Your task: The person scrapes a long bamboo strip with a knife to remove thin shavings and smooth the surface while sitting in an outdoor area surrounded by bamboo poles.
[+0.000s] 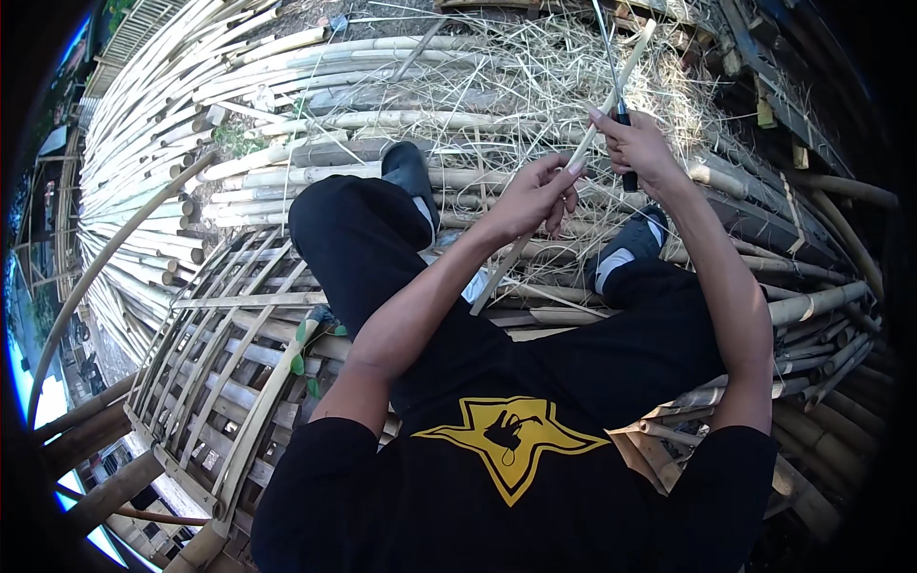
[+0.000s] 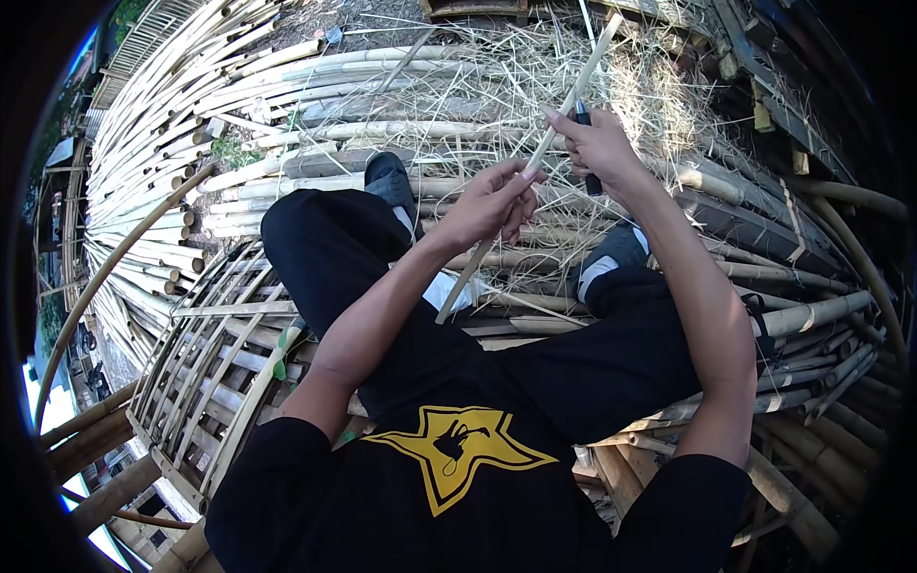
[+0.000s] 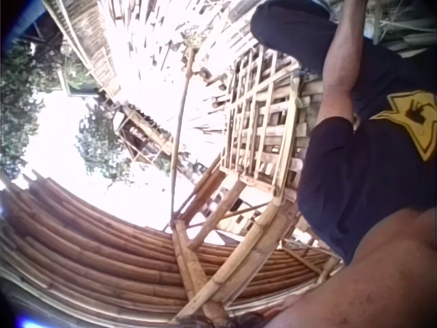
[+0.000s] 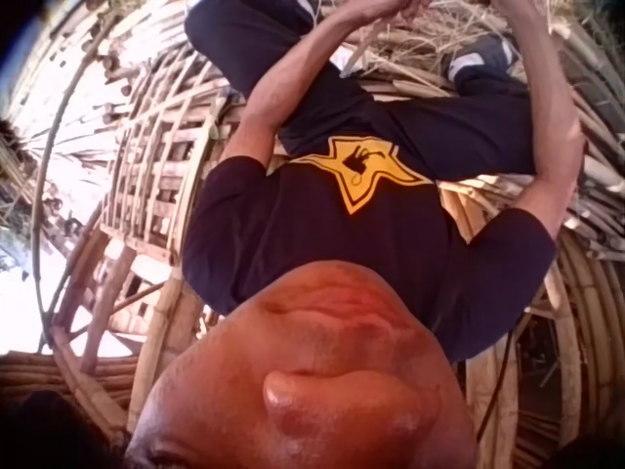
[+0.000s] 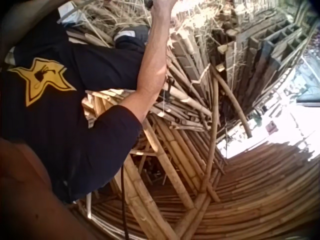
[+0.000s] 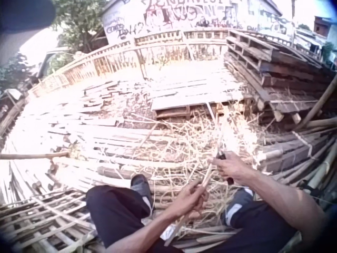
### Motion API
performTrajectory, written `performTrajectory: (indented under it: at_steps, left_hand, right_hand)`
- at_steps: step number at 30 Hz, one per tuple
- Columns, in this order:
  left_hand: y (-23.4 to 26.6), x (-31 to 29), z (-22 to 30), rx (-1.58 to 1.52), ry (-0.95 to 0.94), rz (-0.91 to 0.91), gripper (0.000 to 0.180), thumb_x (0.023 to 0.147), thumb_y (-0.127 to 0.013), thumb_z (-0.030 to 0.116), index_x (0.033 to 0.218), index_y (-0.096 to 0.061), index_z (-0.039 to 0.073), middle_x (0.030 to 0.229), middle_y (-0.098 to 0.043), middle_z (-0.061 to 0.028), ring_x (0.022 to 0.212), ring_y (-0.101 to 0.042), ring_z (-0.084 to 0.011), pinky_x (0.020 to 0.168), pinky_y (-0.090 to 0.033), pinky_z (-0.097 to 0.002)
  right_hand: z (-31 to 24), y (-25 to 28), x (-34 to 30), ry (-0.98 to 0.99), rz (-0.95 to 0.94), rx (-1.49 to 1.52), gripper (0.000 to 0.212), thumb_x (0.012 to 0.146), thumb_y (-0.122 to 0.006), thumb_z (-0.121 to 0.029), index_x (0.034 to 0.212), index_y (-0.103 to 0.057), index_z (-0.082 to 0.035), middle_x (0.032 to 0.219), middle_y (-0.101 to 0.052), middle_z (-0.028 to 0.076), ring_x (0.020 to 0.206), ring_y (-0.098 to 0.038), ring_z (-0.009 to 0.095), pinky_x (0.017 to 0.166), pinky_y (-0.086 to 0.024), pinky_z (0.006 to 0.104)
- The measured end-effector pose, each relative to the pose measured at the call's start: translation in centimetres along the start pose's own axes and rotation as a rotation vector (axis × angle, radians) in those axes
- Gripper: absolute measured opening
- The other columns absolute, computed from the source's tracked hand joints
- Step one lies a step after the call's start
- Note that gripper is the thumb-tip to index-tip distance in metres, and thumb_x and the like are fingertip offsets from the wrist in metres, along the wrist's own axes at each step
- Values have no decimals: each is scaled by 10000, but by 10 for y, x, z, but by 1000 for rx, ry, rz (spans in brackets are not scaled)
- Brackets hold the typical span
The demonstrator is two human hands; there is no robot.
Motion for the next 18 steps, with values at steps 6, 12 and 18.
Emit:
performTrajectory:
  at_steps: [6,12,18]
  left_hand:
    - [25,11,-2,177,-189,264,241,973,-473,203,956,-601,-1,608,-496,5,538,-413,-44,475,-327,-234]
    - [36,0,26,542,-297,426,206,949,-491,162,946,-603,-10,571,-472,-75,517,-408,-110,494,-343,-295]
    - [34,-6,25,625,-306,433,200,950,-483,151,967,-596,-13,578,-480,-88,523,-402,-106,501,-358,-302]
  right_hand:
    - [-22,-11,-15,360,98,-901,473,909,-525,-466,811,-567,-5,566,-483,52,499,-475,145,488,-395,317]
    - [-19,-12,-23,368,40,-1253,425,954,-420,-412,889,-557,-15,660,-575,194,661,-575,380,605,-431,477]
    - [-13,-6,-16,448,-3,-1423,392,962,-395,-400,900,-552,-46,667,-585,197,668,-573,411,612,-436,504]
Point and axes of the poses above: each hand's wrist, its own x-axis towards the middle knuckle, its own y-axis out of the back of the hand, z = x × y, the point moved 6 cm from there along x, towards the middle knuckle
